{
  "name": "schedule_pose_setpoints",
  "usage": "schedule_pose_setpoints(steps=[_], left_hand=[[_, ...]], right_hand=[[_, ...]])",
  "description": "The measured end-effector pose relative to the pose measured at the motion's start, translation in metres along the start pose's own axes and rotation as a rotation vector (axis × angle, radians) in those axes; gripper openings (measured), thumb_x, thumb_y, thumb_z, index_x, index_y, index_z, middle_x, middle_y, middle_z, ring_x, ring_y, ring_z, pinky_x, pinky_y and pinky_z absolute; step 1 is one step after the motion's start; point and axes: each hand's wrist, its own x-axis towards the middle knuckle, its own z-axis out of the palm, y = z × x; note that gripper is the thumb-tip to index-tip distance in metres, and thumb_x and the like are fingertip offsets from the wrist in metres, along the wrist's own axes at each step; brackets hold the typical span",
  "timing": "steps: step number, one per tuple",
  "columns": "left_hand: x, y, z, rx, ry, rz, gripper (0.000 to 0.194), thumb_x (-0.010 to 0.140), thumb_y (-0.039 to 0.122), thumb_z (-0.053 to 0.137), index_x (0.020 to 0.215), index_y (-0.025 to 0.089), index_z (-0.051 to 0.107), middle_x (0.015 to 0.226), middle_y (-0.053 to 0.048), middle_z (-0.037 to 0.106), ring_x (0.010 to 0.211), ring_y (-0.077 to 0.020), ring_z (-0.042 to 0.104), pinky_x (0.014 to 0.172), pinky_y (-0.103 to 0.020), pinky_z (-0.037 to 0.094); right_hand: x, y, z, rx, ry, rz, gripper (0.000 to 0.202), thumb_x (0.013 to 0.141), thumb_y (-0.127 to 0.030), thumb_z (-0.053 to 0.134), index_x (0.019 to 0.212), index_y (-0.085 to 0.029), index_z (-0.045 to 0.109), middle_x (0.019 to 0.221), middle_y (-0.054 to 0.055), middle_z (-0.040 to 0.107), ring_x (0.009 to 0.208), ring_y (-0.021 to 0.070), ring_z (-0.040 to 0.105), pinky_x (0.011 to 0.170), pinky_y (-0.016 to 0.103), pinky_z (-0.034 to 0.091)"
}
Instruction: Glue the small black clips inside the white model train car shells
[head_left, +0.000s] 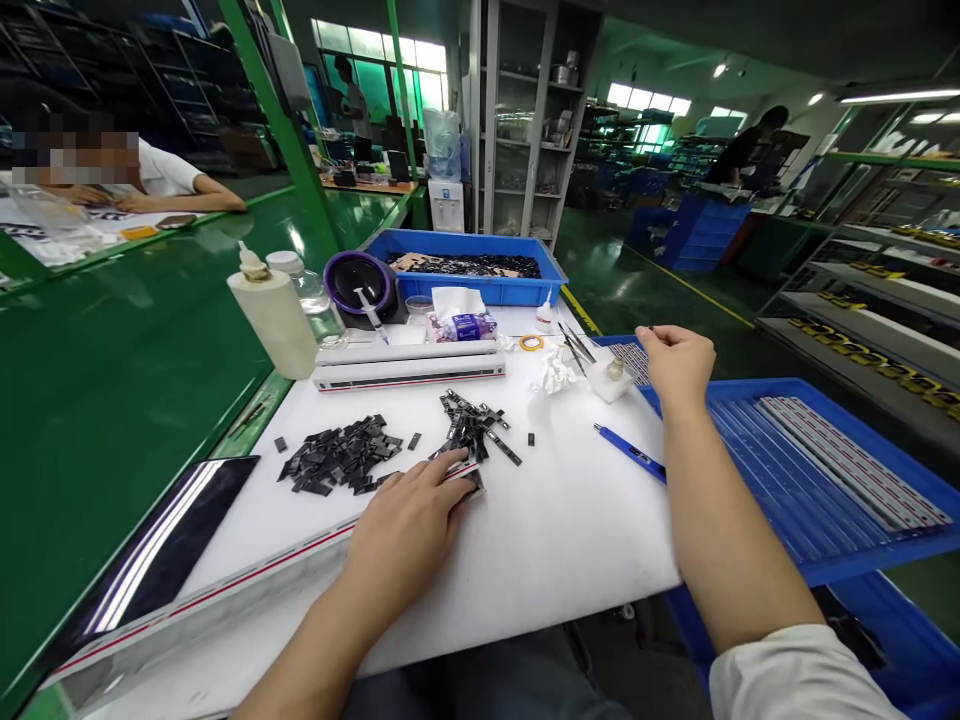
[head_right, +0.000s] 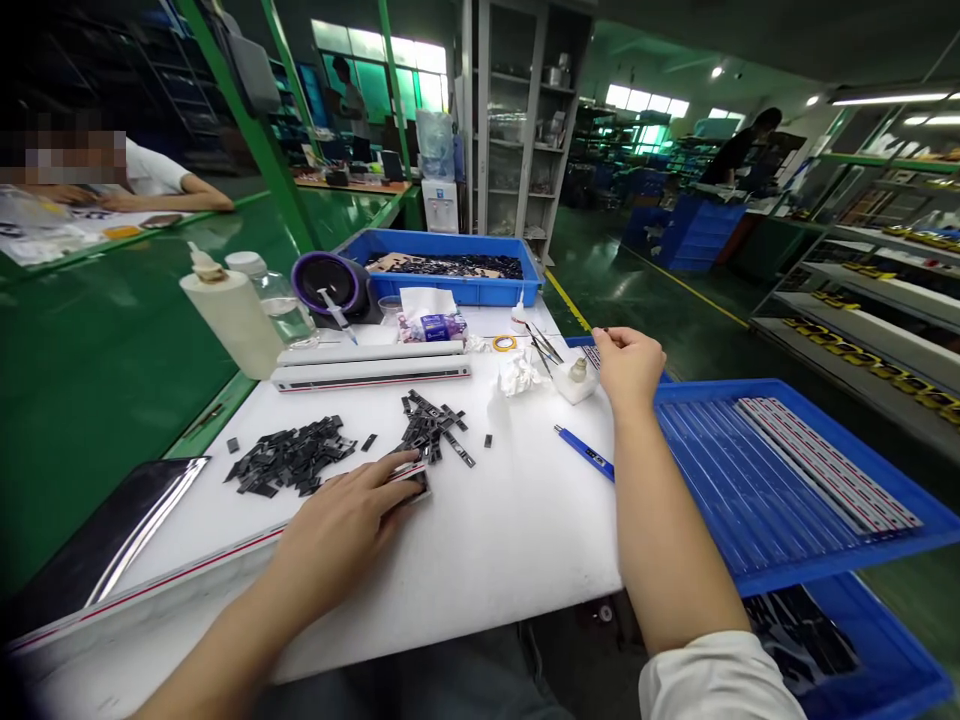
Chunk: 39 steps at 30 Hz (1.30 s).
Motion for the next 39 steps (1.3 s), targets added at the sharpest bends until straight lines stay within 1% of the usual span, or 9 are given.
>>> schedule_pose_setpoints(steps=[4, 7, 8, 11, 13, 18, 25, 33, 39], left_hand=[[0.000, 0.001, -0.001, 0.005, -0.012, -0.003, 0.033, 0.097, 0.026, 0.040, 0.106, 0.031, 0.071, 0.143, 0.001, 0.055, 0.117, -0.0276, 0.061, 0.091, -0.047, 0.052], [-0.001, 0.002, -0.001, 0.016, -0.012, 0.003, 0.031, 0.096, 0.025, 0.042, 0.106, 0.030, 0.071, 0.144, 0.000, 0.054, 0.118, -0.0280, 0.060, 0.093, -0.048, 0.051], [-0.001, 0.002, -0.001, 0.017, -0.019, 0.005, 0.031, 0.096, 0.024, 0.042, 0.106, 0.030, 0.071, 0.144, 0.000, 0.054, 0.119, -0.0281, 0.059, 0.094, -0.049, 0.051], [0.000, 0.002, -0.004, 0.015, -0.044, 0.005, 0.031, 0.095, 0.022, 0.043, 0.108, 0.030, 0.070, 0.145, -0.001, 0.052, 0.120, -0.0279, 0.058, 0.095, -0.048, 0.051], [0.001, 0.000, -0.007, 0.003, -0.052, 0.005, 0.031, 0.095, 0.022, 0.044, 0.110, 0.030, 0.069, 0.147, -0.001, 0.050, 0.119, -0.0271, 0.059, 0.096, -0.047, 0.051], [0.004, -0.007, -0.014, -0.059, -0.099, -0.019, 0.033, 0.095, 0.027, 0.043, 0.117, 0.034, 0.066, 0.152, 0.002, 0.043, 0.117, -0.0258, 0.061, 0.093, -0.042, 0.053], [0.012, -0.012, -0.016, -0.135, -0.197, -0.054, 0.034, 0.096, 0.036, 0.041, 0.117, 0.039, 0.067, 0.151, 0.007, 0.044, 0.122, -0.0268, 0.057, 0.095, -0.042, 0.051], [0.009, -0.014, -0.017, -0.135, -0.190, -0.045, 0.034, 0.097, 0.037, 0.040, 0.119, 0.039, 0.066, 0.156, 0.006, 0.035, 0.125, -0.0272, 0.055, 0.095, -0.043, 0.051], [0.008, -0.011, -0.014, -0.076, -0.168, -0.028, 0.033, 0.097, 0.035, 0.040, 0.117, 0.037, 0.067, 0.154, 0.004, 0.039, 0.122, -0.0276, 0.057, 0.094, -0.044, 0.052]], right_hand=[[-0.005, -0.008, -0.006, -0.065, -0.104, -0.016, 0.028, 0.067, -0.035, 0.076, 0.089, -0.017, 0.075, 0.064, 0.002, 0.064, 0.064, 0.0203, 0.057, 0.071, 0.036, 0.044], [-0.033, -0.028, -0.012, -0.017, -0.105, -0.114, 0.032, 0.076, -0.039, 0.068, 0.102, -0.020, 0.072, 0.066, 0.000, 0.063, 0.062, 0.0181, 0.057, 0.066, 0.032, 0.044], [-0.047, -0.035, -0.012, 0.014, -0.184, -0.156, 0.027, 0.079, -0.038, 0.064, 0.098, -0.021, 0.072, 0.065, 0.000, 0.063, 0.060, 0.0173, 0.056, 0.063, 0.031, 0.043], [-0.096, -0.048, -0.002, -0.049, -0.653, -0.278, 0.016, 0.082, -0.031, 0.059, 0.081, -0.023, 0.073, 0.064, 0.000, 0.066, 0.058, 0.0165, 0.058, 0.060, 0.029, 0.043], [-0.121, -0.050, 0.008, -0.158, -0.793, -0.322, 0.018, 0.084, -0.027, 0.056, 0.086, -0.023, 0.074, 0.069, 0.000, 0.070, 0.063, 0.0173, 0.061, 0.065, 0.030, 0.045], [-0.140, -0.043, 0.023, -0.277, -0.822, -0.324, 0.027, 0.086, -0.027, 0.056, 0.108, -0.021, 0.072, 0.077, 0.003, 0.073, 0.075, 0.0213, 0.066, 0.074, 0.033, 0.046], [-0.139, -0.048, 0.024, -0.397, -0.858, -0.348, 0.026, 0.088, -0.028, 0.053, 0.102, -0.021, 0.074, 0.094, 0.005, 0.075, 0.090, 0.0230, 0.066, 0.078, 0.032, 0.045], [-0.138, -0.047, 0.027, -0.453, -0.866, -0.291, 0.026, 0.089, -0.033, 0.055, 0.108, -0.024, 0.071, 0.094, 0.003, 0.075, 0.089, 0.0211, 0.067, 0.074, 0.030, 0.044], [-0.139, -0.045, 0.027, -0.490, -0.857, -0.315, 0.026, 0.090, -0.035, 0.055, 0.107, -0.025, 0.071, 0.093, 0.003, 0.075, 0.092, 0.0236, 0.067, 0.075, 0.032, 0.044]])
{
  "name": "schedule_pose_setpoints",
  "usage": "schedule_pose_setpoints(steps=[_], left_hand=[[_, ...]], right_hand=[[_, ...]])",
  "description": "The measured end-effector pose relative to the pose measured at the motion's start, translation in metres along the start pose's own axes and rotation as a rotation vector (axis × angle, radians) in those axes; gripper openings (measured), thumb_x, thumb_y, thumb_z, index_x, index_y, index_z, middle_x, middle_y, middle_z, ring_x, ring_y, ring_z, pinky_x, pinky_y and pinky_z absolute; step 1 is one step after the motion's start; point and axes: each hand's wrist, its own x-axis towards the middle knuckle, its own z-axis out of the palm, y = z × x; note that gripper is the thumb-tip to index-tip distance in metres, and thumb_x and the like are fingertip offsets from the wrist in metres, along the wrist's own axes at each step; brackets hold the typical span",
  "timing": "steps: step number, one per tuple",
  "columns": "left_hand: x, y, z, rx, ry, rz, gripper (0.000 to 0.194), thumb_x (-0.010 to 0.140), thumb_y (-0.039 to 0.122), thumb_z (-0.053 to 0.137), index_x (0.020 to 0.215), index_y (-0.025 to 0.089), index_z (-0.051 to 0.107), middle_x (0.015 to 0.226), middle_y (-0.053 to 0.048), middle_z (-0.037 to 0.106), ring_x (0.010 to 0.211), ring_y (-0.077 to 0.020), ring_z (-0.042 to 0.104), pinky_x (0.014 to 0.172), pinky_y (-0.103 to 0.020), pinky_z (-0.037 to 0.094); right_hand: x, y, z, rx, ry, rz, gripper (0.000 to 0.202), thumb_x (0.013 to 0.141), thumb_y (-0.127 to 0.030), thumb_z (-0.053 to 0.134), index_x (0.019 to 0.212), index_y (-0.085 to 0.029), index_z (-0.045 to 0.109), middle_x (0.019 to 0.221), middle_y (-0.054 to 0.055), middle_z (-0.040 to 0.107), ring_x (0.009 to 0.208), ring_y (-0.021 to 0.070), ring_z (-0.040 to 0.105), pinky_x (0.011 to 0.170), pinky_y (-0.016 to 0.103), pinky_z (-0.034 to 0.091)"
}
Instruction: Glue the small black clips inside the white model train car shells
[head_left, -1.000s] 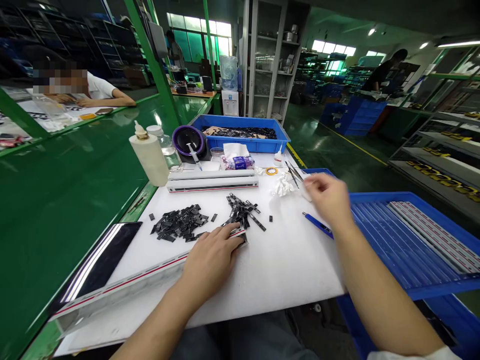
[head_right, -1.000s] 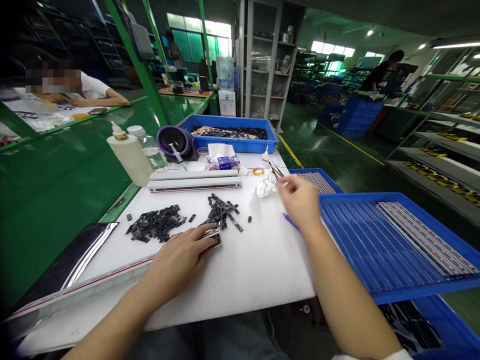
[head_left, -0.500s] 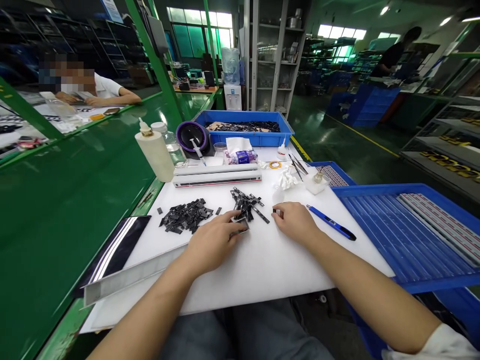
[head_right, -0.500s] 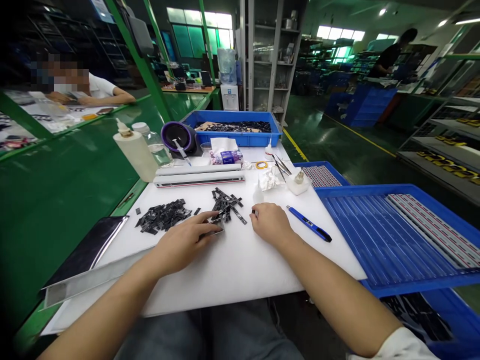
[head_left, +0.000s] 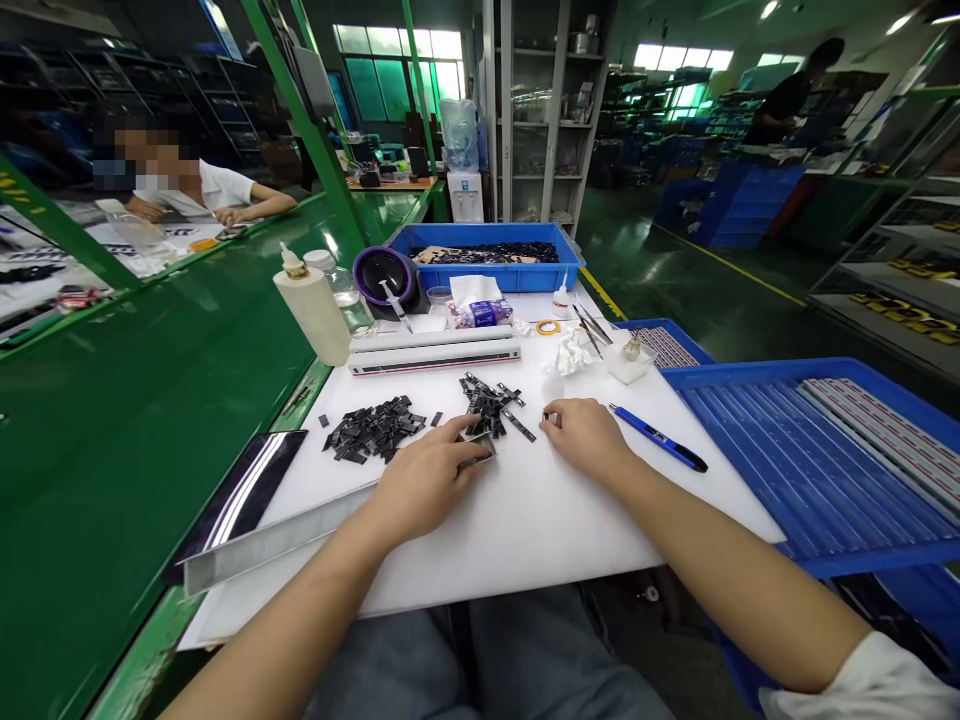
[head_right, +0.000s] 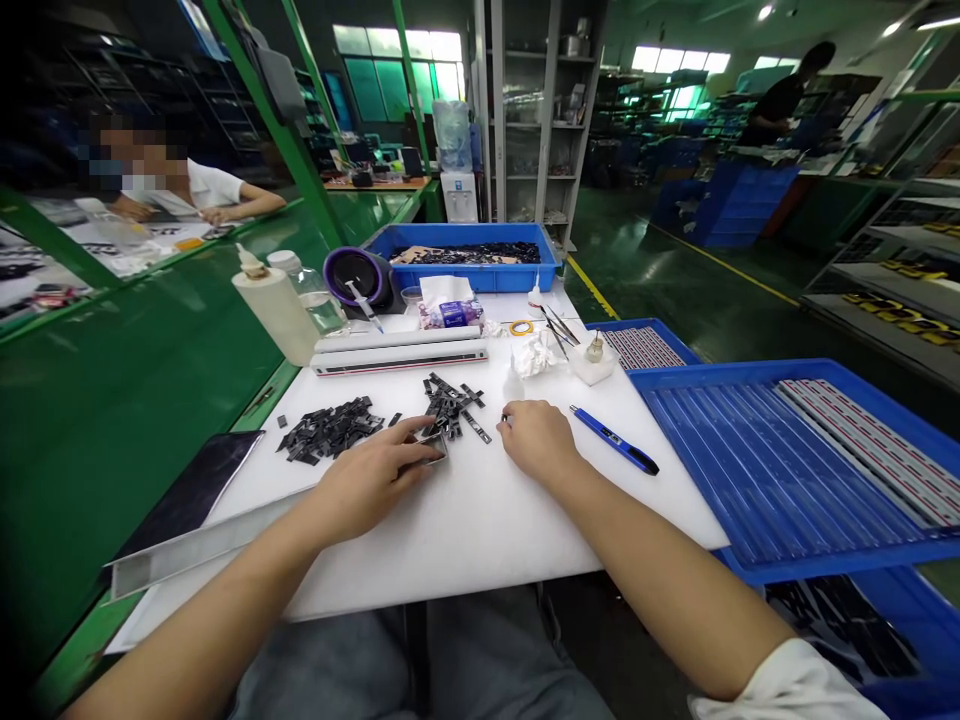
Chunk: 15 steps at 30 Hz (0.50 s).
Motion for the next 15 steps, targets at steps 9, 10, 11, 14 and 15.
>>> schedule_pose_setpoints(steps=[9, 10, 11, 14, 15], left_hand=[[-0.009, 0.004, 0.005, 0.105, 0.109, 0.053, 0.030, 0.095, 0.032, 0.047, 0.118, 0.030, 0.066, 0.154, -0.003, 0.041, 0.115, -0.0278, 0.062, 0.090, -0.045, 0.055], [-0.011, 0.007, 0.006, 0.127, 0.129, 0.061, 0.030, 0.095, 0.031, 0.048, 0.118, 0.028, 0.066, 0.154, -0.005, 0.041, 0.116, -0.0284, 0.061, 0.092, -0.046, 0.054], [-0.013, 0.011, 0.008, 0.155, 0.150, 0.072, 0.029, 0.094, 0.029, 0.048, 0.116, 0.025, 0.066, 0.153, -0.007, 0.041, 0.118, -0.0293, 0.060, 0.093, -0.047, 0.053], [-0.016, 0.031, 0.017, 0.236, 0.208, 0.118, 0.023, 0.093, 0.023, 0.050, 0.108, 0.017, 0.067, 0.155, -0.015, 0.039, 0.127, -0.0318, 0.053, 0.096, -0.050, 0.050], [-0.015, 0.040, 0.021, 0.253, 0.221, 0.136, 0.022, 0.092, 0.024, 0.051, 0.105, 0.016, 0.067, 0.155, -0.016, 0.037, 0.128, -0.0324, 0.052, 0.096, -0.050, 0.050]], right_hand=[[-0.018, -0.006, -0.003, -0.087, 0.050, -0.185, 0.024, 0.092, -0.020, 0.046, 0.104, -0.022, 0.067, 0.102, 0.006, 0.068, 0.086, 0.0221, 0.065, 0.067, 0.031, 0.040], [-0.018, -0.006, -0.003, -0.087, 0.054, -0.197, 0.024, 0.092, -0.020, 0.047, 0.104, -0.022, 0.067, 0.102, 0.006, 0.067, 0.086, 0.0218, 0.064, 0.068, 0.030, 0.040], [-0.018, -0.005, -0.003, -0.087, 0.058, -0.207, 0.023, 0.091, -0.020, 0.048, 0.104, -0.022, 0.067, 0.103, 0.006, 0.067, 0.086, 0.0215, 0.064, 0.068, 0.030, 0.040], [-0.016, 0.000, -0.003, -0.055, 0.075, -0.236, 0.021, 0.089, -0.021, 0.051, 0.103, -0.022, 0.067, 0.106, 0.005, 0.065, 0.085, 0.0203, 0.064, 0.069, 0.030, 0.041], [-0.015, 0.002, -0.003, -0.034, 0.082, -0.246, 0.020, 0.088, -0.020, 0.052, 0.102, -0.022, 0.067, 0.105, 0.005, 0.065, 0.085, 0.0201, 0.063, 0.070, 0.030, 0.041]])
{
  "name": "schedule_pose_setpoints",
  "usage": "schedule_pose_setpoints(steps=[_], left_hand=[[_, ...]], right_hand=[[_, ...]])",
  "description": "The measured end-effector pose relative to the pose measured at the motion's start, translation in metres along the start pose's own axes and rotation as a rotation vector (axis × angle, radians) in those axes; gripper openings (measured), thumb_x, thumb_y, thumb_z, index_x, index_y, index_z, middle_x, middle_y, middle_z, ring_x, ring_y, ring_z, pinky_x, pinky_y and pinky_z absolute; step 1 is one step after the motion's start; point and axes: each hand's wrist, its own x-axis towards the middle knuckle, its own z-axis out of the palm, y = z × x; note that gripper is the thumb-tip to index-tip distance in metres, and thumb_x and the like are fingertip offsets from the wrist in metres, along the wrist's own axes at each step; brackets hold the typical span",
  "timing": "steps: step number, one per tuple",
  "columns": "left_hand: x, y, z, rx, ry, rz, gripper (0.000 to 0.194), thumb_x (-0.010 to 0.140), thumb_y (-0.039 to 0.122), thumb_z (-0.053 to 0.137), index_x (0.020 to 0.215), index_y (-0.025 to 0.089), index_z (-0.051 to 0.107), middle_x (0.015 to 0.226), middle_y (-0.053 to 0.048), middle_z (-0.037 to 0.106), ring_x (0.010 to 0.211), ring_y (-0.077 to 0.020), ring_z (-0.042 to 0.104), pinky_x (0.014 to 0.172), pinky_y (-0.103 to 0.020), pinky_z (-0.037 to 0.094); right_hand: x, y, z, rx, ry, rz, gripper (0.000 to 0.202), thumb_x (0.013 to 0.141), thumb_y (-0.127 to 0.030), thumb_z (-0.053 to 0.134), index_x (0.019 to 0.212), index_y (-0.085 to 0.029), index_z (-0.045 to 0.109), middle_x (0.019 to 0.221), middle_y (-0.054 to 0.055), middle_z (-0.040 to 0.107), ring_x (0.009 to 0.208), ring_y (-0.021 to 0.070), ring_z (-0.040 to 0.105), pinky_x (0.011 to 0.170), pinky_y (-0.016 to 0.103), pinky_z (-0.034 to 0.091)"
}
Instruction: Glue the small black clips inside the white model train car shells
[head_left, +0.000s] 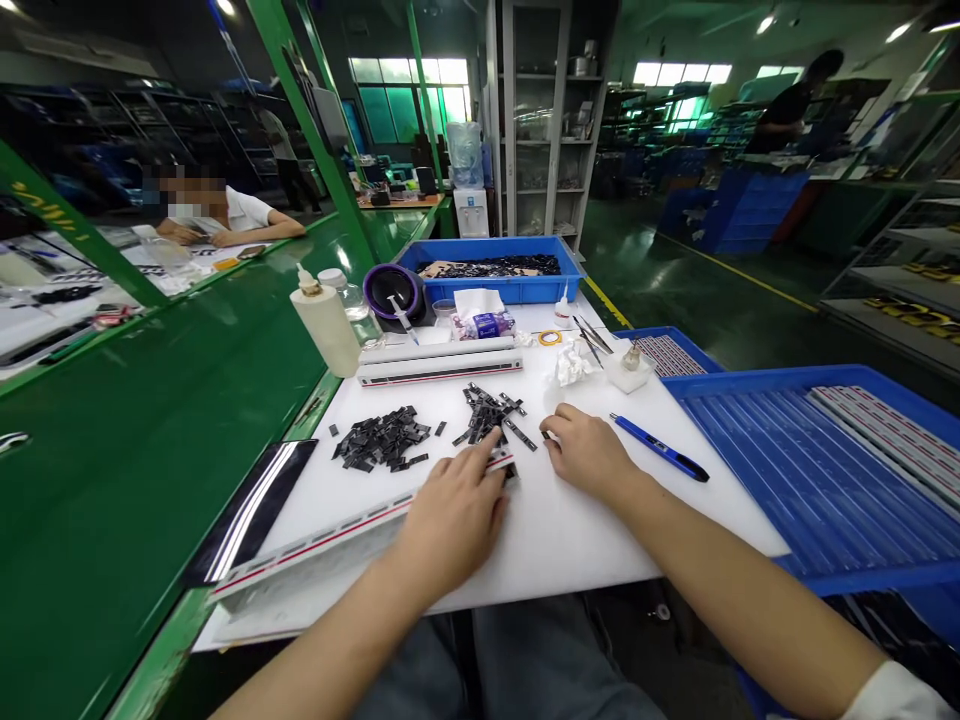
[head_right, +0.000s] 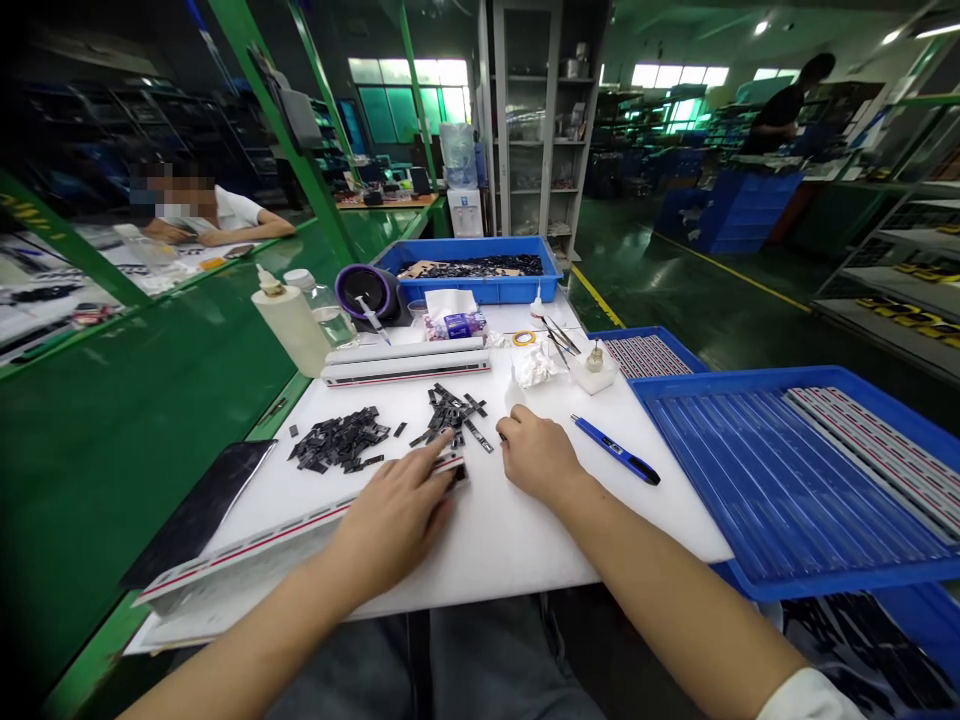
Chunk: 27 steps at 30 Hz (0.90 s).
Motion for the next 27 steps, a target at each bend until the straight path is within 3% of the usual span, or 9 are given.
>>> schedule_pose_setpoints(steps=[5, 9, 12, 15, 18, 21, 24, 27], left_hand=[[0.009, 0.041, 0.013, 0.024, 0.084, 0.134, 0.029, 0.093, 0.033, 0.053, 0.107, 0.011, 0.065, 0.154, -0.020, 0.038, 0.132, -0.0336, 0.047, 0.100, -0.048, 0.048], [-0.005, 0.046, 0.012, 0.045, 0.183, 0.239, 0.028, 0.093, 0.025, 0.051, 0.115, 0.012, 0.063, 0.153, -0.018, 0.040, 0.136, -0.0334, 0.043, 0.107, -0.050, 0.042], [-0.039, 0.026, 0.000, -0.002, 0.283, 0.324, 0.026, 0.091, 0.021, 0.052, 0.114, 0.019, 0.064, 0.151, -0.010, 0.046, 0.137, -0.0305, 0.044, 0.114, -0.051, 0.035], [-0.089, -0.014, -0.013, 0.002, 0.305, 0.269, 0.043, 0.088, 0.017, 0.053, 0.130, 0.020, 0.057, 0.144, -0.005, 0.054, 0.136, -0.0266, 0.045, 0.117, -0.047, 0.034], [-0.141, -0.061, -0.015, 0.074, 0.283, 0.017, 0.067, 0.087, 0.018, 0.054, 0.151, 0.027, 0.034, 0.145, -0.006, 0.053, 0.133, -0.0295, 0.049, 0.112, -0.051, 0.041], [-0.181, -0.094, -0.008, 0.080, 0.252, -0.156, 0.073, 0.089, 0.026, 0.054, 0.155, 0.030, 0.024, 0.146, -0.008, 0.051, 0.130, -0.0325, 0.052, 0.106, -0.053, 0.047], [-0.199, -0.103, -0.002, 0.036, 0.173, -0.218, 0.071, 0.091, 0.028, 0.052, 0.155, 0.025, 0.023, 0.142, -0.010, 0.055, 0.122, -0.0280, 0.059, 0.103, -0.043, 0.052], [-0.193, -0.099, -0.002, -0.008, 0.125, -0.228, 0.062, 0.094, 0.026, 0.049, 0.153, 0.019, 0.029, 0.139, -0.012, 0.058, 0.118, -0.0244, 0.062, 0.100, -0.037, 0.053]], right_hand=[[-0.001, 0.010, -0.004, 0.074, 0.004, -0.086, 0.016, 0.087, -0.017, 0.053, 0.097, -0.020, 0.066, 0.094, 0.003, 0.067, 0.082, 0.0174, 0.062, 0.073, 0.027, 0.041], [-0.003, 0.013, -0.008, 0.099, -0.015, -0.229, 0.019, 0.090, -0.018, 0.048, 0.088, -0.020, 0.067, 0.088, 0.003, 0.068, 0.079, 0.0168, 0.062, 0.071, 0.028, 0.040], [-0.004, 0.013, -0.009, 0.112, -0.019, -0.221, 0.020, 0.090, -0.017, 0.048, 0.082, -0.020, 0.066, 0.085, 0.003, 0.069, 0.077, 0.0165, 0.061, 0.070, 0.028, 0.039], [-0.002, 0.015, -0.010, 0.227, -0.019, -0.129, 0.016, 0.086, -0.016, 0.050, 0.079, -0.020, 0.064, 0.077, 0.001, 0.068, 0.071, 0.0152, 0.060, 0.066, 0.028, 0.039], [0.001, 0.022, -0.014, 0.399, 0.053, 0.019, 0.012, 0.086, -0.022, 0.053, 0.080, -0.021, 0.063, 0.071, -0.001, 0.065, 0.063, 0.0147, 0.058, 0.061, 0.027, 0.040], [-0.003, 0.025, -0.024, 0.644, 0.129, 0.152, 0.013, 0.087, -0.032, 0.057, 0.083, -0.021, 0.063, 0.074, 0.001, 0.067, 0.064, 0.0159, 0.060, 0.062, 0.028, 0.046], [-0.018, 0.006, -0.041, 0.860, 0.151, 0.153, 0.018, 0.089, -0.038, 0.059, 0.087, -0.021, 0.062, 0.073, 0.002, 0.065, 0.063, 0.0159, 0.060, 0.062, 0.028, 0.049], [-0.040, -0.041, -0.052, 0.838, 0.167, -0.031, 0.012, 0.091, -0.035, 0.059, 0.088, -0.024, 0.064, 0.073, 0.001, 0.059, 0.065, 0.0161, 0.057, 0.061, 0.028, 0.049]])
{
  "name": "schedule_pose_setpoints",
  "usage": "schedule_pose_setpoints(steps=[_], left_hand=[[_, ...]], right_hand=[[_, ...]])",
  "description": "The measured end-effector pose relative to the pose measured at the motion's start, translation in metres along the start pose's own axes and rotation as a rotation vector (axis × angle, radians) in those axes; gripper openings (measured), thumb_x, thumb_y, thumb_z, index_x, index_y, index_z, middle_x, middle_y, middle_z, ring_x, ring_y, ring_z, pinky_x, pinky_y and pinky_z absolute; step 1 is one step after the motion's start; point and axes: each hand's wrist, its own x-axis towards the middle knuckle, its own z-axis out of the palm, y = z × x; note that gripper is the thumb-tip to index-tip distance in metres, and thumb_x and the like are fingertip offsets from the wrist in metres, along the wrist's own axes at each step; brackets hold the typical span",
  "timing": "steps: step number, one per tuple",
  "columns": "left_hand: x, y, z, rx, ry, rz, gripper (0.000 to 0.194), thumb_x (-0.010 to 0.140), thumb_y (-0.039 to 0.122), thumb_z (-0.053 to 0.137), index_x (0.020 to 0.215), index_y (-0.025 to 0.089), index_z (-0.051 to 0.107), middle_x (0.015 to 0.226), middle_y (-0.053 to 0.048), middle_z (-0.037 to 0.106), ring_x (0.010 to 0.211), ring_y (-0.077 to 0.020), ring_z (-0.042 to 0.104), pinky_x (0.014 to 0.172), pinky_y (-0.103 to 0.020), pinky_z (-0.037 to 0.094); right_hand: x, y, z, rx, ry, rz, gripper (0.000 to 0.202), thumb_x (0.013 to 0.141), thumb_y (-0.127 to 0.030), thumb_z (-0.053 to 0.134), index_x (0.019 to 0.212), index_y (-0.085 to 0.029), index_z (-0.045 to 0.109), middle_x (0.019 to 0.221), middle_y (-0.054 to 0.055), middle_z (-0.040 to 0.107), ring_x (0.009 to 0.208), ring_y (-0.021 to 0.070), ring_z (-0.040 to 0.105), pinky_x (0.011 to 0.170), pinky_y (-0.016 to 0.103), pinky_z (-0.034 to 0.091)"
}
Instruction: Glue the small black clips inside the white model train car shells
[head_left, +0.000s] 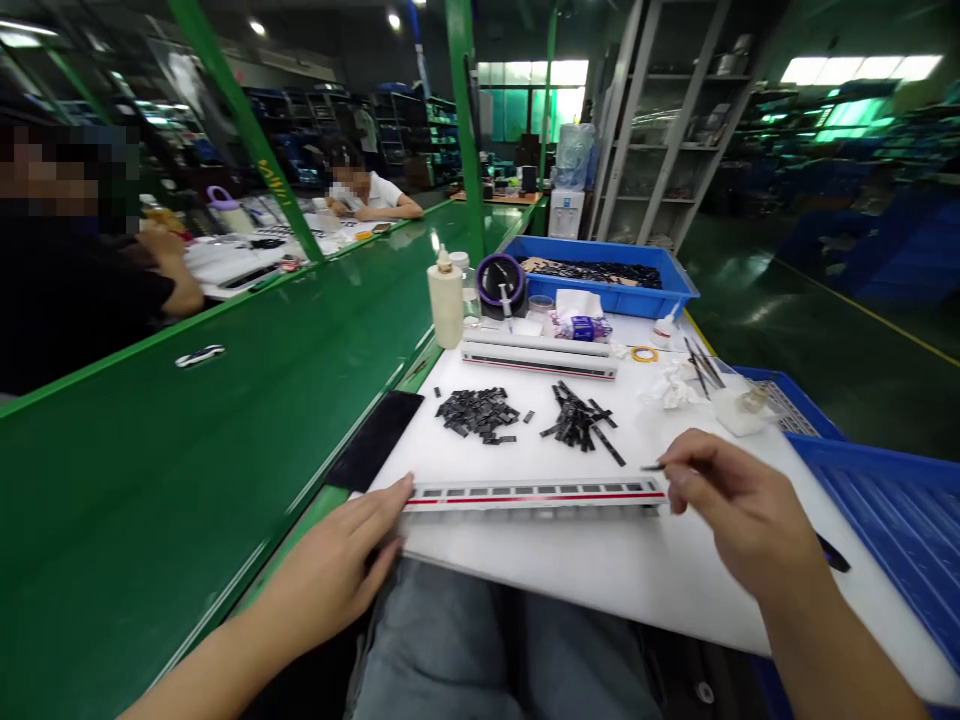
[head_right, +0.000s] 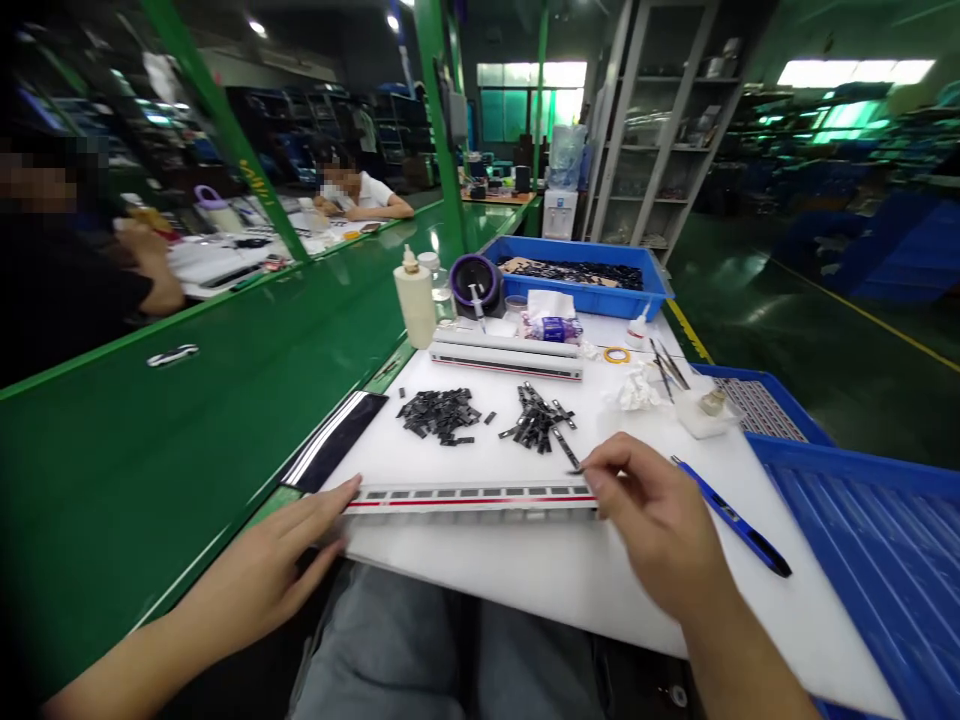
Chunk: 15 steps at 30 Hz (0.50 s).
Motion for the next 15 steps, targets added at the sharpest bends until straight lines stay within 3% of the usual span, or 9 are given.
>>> schedule_pose_setpoints(steps=[4, 8, 11, 15], left_hand=[[0.027, 0.012, -0.005, -0.069, -0.039, 0.003, 0.047, 0.093, 0.025, 0.049, 0.139, 0.015, 0.050, 0.133, -0.012, 0.062, 0.115, -0.0264, 0.062, 0.100, -0.042, 0.052], [0.049, 0.022, -0.008, -0.169, -0.092, 0.039, 0.046, 0.090, 0.027, 0.054, 0.135, 0.014, 0.054, 0.126, -0.012, 0.066, 0.112, -0.0272, 0.062, 0.098, -0.046, 0.052], [0.053, 0.027, -0.001, -0.232, -0.051, 0.028, 0.047, 0.089, 0.027, 0.055, 0.134, 0.015, 0.054, 0.125, -0.013, 0.066, 0.110, -0.0278, 0.062, 0.097, -0.047, 0.052], [0.049, 0.028, 0.012, -0.284, 0.029, 0.035, 0.049, 0.090, 0.026, 0.053, 0.137, 0.016, 0.051, 0.137, -0.014, 0.058, 0.118, -0.0286, 0.058, 0.101, -0.047, 0.049]], right_hand=[[-0.024, -0.038, 0.072, -0.165, -0.076, -0.339, 0.011, 0.090, -0.021, 0.057, 0.088, -0.025, 0.067, 0.104, 0.008, 0.058, 0.098, 0.0231, 0.059, 0.084, 0.037, 0.054], [-0.027, -0.039, 0.134, -0.242, -0.035, -0.475, 0.017, 0.089, -0.009, 0.053, 0.088, -0.021, 0.065, 0.111, 0.011, 0.057, 0.110, 0.0268, 0.053, 0.094, 0.048, 0.050], [-0.022, -0.032, 0.155, -0.285, -0.001, -0.491, 0.019, 0.087, -0.006, 0.052, 0.089, -0.020, 0.065, 0.112, 0.012, 0.057, 0.112, 0.0277, 0.051, 0.094, 0.051, 0.051], [-0.021, -0.029, 0.168, -0.379, -0.036, -0.512, 0.021, 0.086, -0.005, 0.052, 0.091, -0.019, 0.067, 0.114, 0.012, 0.059, 0.117, 0.0298, 0.049, 0.098, 0.053, 0.049]])
